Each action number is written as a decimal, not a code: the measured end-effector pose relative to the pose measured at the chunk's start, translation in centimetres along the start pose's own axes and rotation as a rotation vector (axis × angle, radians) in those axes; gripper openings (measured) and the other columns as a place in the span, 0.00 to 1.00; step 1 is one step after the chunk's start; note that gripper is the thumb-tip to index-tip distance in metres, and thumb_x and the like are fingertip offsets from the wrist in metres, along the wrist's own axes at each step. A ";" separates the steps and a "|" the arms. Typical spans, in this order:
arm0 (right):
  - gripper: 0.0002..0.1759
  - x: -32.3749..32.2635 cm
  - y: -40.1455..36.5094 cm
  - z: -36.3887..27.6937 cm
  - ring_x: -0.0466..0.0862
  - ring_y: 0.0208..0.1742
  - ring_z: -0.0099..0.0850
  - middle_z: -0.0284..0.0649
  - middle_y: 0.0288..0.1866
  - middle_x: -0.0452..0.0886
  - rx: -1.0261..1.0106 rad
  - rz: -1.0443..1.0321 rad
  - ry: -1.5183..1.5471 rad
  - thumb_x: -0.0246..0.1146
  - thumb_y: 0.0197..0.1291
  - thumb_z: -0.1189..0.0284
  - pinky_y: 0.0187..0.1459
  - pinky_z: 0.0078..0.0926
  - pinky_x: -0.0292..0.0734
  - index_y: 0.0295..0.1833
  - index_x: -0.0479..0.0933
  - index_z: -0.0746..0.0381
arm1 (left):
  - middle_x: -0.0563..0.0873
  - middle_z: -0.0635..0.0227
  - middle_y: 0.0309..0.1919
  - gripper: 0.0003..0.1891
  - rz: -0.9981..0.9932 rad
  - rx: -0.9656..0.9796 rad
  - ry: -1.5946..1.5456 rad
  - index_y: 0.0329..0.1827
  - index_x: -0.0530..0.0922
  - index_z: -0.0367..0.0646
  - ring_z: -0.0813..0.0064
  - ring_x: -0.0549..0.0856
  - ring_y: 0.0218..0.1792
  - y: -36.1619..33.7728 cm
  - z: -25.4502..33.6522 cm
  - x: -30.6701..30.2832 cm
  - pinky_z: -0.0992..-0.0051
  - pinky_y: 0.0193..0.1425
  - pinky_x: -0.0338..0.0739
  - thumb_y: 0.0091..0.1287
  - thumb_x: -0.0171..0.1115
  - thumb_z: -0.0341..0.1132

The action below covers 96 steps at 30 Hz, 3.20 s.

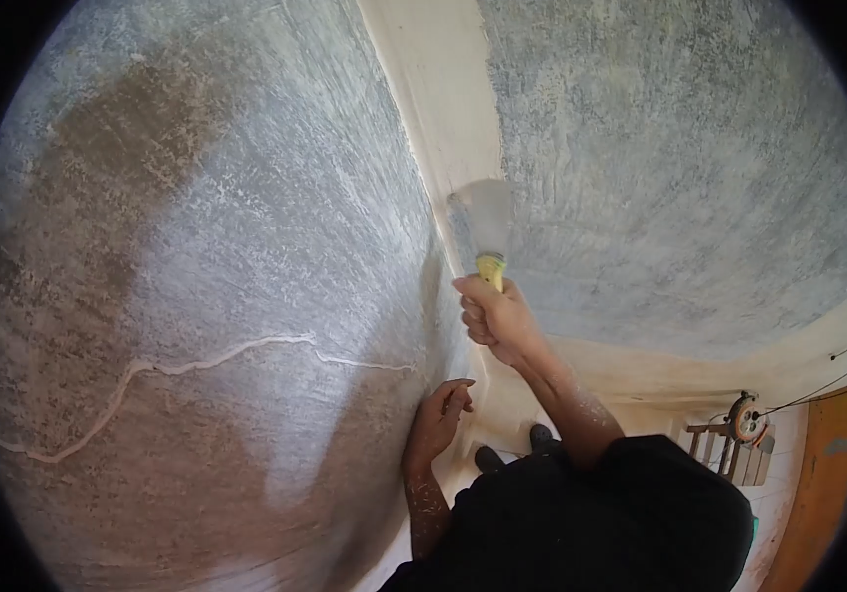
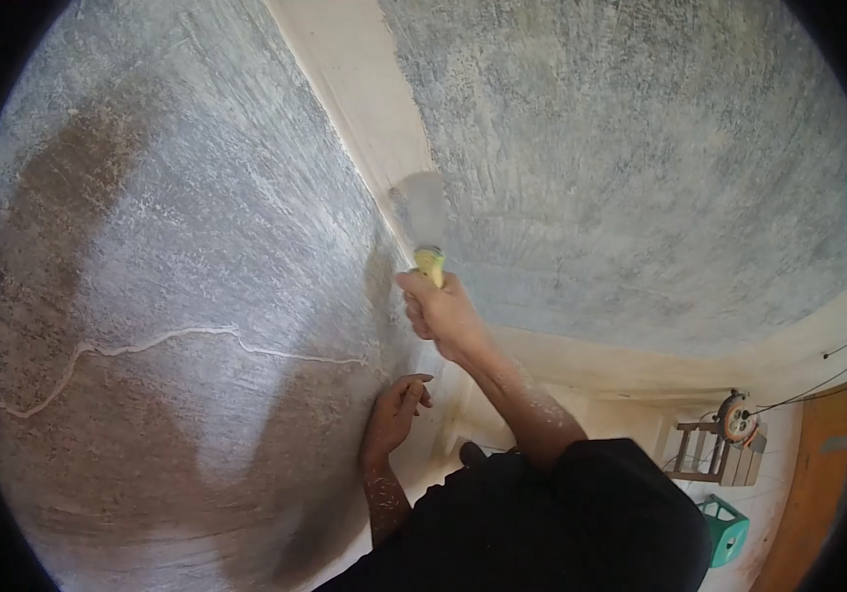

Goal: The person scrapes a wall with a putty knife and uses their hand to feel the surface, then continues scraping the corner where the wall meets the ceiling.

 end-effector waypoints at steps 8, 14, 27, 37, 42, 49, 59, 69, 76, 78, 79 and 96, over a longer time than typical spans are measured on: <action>0.15 -0.6 0.2 -0.4 0.58 0.12 0.17 0.23 0.15 0.60 -0.006 -0.023 0.003 0.61 0.65 0.68 0.15 0.21 0.48 0.27 0.65 0.53 | 0.82 0.71 0.34 0.17 0.009 -0.021 -0.010 0.58 0.78 0.38 0.79 0.81 0.39 -0.4 0.1 0.2 0.78 0.45 0.74 0.78 0.51 0.41; 0.16 -2.5 -1.2 2.4 0.55 0.15 0.15 0.21 0.17 0.57 0.034 -0.055 0.090 0.58 0.71 0.61 0.17 0.18 0.48 0.30 0.64 0.51 | 0.82 0.73 0.35 0.17 0.004 -0.042 -0.021 0.58 0.79 0.40 0.81 0.80 0.39 -0.1 0.0 0.0 0.78 0.45 0.73 0.78 0.50 0.43; 0.28 -3.6 -1.3 0.1 0.59 0.20 0.16 0.26 0.24 0.60 -0.306 -0.202 -0.029 0.42 0.74 0.42 0.18 0.15 0.51 0.39 0.66 0.56 | 0.82 0.73 0.36 0.18 0.007 -0.067 0.027 0.58 0.79 0.40 0.81 0.80 0.39 0.2 0.2 0.2 0.76 0.45 0.73 0.79 0.49 0.43; 0.29 -0.8 -2.8 0.6 0.53 0.16 0.15 0.22 0.19 0.56 -0.011 -0.135 0.262 0.45 0.72 0.39 0.18 0.16 0.47 0.34 0.65 0.55 | 0.81 0.68 0.35 0.17 0.007 -0.089 -0.020 0.58 0.78 0.37 0.78 0.80 0.40 0.1 0.0 0.3 0.76 0.50 0.74 0.78 0.51 0.40; 0.28 -2.0 -2.7 0.5 0.51 0.15 0.13 0.22 0.19 0.56 -0.059 -0.137 0.192 0.46 0.71 0.40 0.15 0.14 0.45 0.35 0.64 0.55 | 0.81 0.68 0.34 0.17 0.005 -0.090 -0.003 0.58 0.78 0.37 0.77 0.81 0.40 0.2 -0.3 0.2 0.75 0.50 0.74 0.78 0.50 0.40; 0.28 -2.3 -2.6 -0.6 0.53 0.15 0.13 0.21 0.19 0.56 -0.076 -0.110 0.139 0.46 0.73 0.42 0.17 0.14 0.45 0.32 0.66 0.56 | 0.81 0.74 0.36 0.17 -0.014 -0.071 -0.003 0.58 0.78 0.40 0.81 0.80 0.40 0.4 -0.7 0.3 0.77 0.45 0.73 0.79 0.48 0.42; 0.27 -0.4 -0.9 1.5 0.52 0.15 0.14 0.21 0.19 0.56 -0.050 -0.122 0.112 0.47 0.72 0.42 0.15 0.15 0.45 0.34 0.67 0.55 | 0.82 0.68 0.33 0.16 0.009 -0.055 -0.001 0.57 0.79 0.36 0.78 0.81 0.38 0.0 -0.1 0.0 0.76 0.49 0.75 0.79 0.50 0.39; 0.27 -1.6 -1.2 0.7 0.52 0.15 0.13 0.21 0.19 0.56 -0.055 -0.055 0.079 0.49 0.71 0.41 0.14 0.15 0.45 0.35 0.67 0.55 | 0.81 0.74 0.35 0.18 -0.033 -0.043 0.002 0.57 0.78 0.40 0.82 0.80 0.39 -0.3 -0.6 0.1 0.78 0.44 0.73 0.79 0.48 0.42; 0.27 -0.9 -0.9 1.1 0.54 0.15 0.13 0.21 0.19 0.56 -0.041 -0.104 0.153 0.49 0.72 0.42 0.15 0.14 0.46 0.33 0.67 0.54 | 0.82 0.68 0.33 0.17 -0.018 -0.073 -0.004 0.57 0.79 0.36 0.78 0.81 0.38 -0.5 -0.9 0.2 0.76 0.48 0.75 0.78 0.50 0.40; 0.27 -1.6 -1.2 0.5 0.54 0.15 0.13 0.21 0.19 0.56 -0.036 -0.118 0.101 0.48 0.72 0.42 0.16 0.14 0.45 0.33 0.67 0.54 | 0.82 0.68 0.33 0.17 -0.031 -0.075 -0.009 0.57 0.79 0.36 0.78 0.81 0.38 -0.4 -0.5 0.1 0.76 0.47 0.75 0.78 0.50 0.40; 0.27 -1.8 -1.3 -0.1 0.54 0.15 0.13 0.21 0.19 0.56 -0.033 -0.126 0.062 0.48 0.72 0.43 0.16 0.15 0.45 0.33 0.67 0.54 | 0.82 0.68 0.33 0.17 -0.026 -0.070 0.006 0.56 0.79 0.36 0.77 0.81 0.38 -0.1 -0.6 0.2 0.76 0.47 0.75 0.78 0.50 0.40; 0.26 -2.7 -2.2 0.4 0.53 0.14 0.12 0.19 0.18 0.55 -0.025 -0.049 0.152 0.50 0.71 0.42 0.15 0.14 0.46 0.33 0.66 0.52 | 0.80 0.70 0.29 0.18 0.044 -0.028 -0.053 0.50 0.81 0.35 0.80 0.80 0.34 -0.7 -0.6 0.1 0.77 0.42 0.74 0.79 0.49 0.43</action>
Point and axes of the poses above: each hand's wrist, its own y-axis towards the middle knuckle, its own x-axis out of the palm, z = x × y, the point moved 5 cm from there along y, towards the middle knuckle
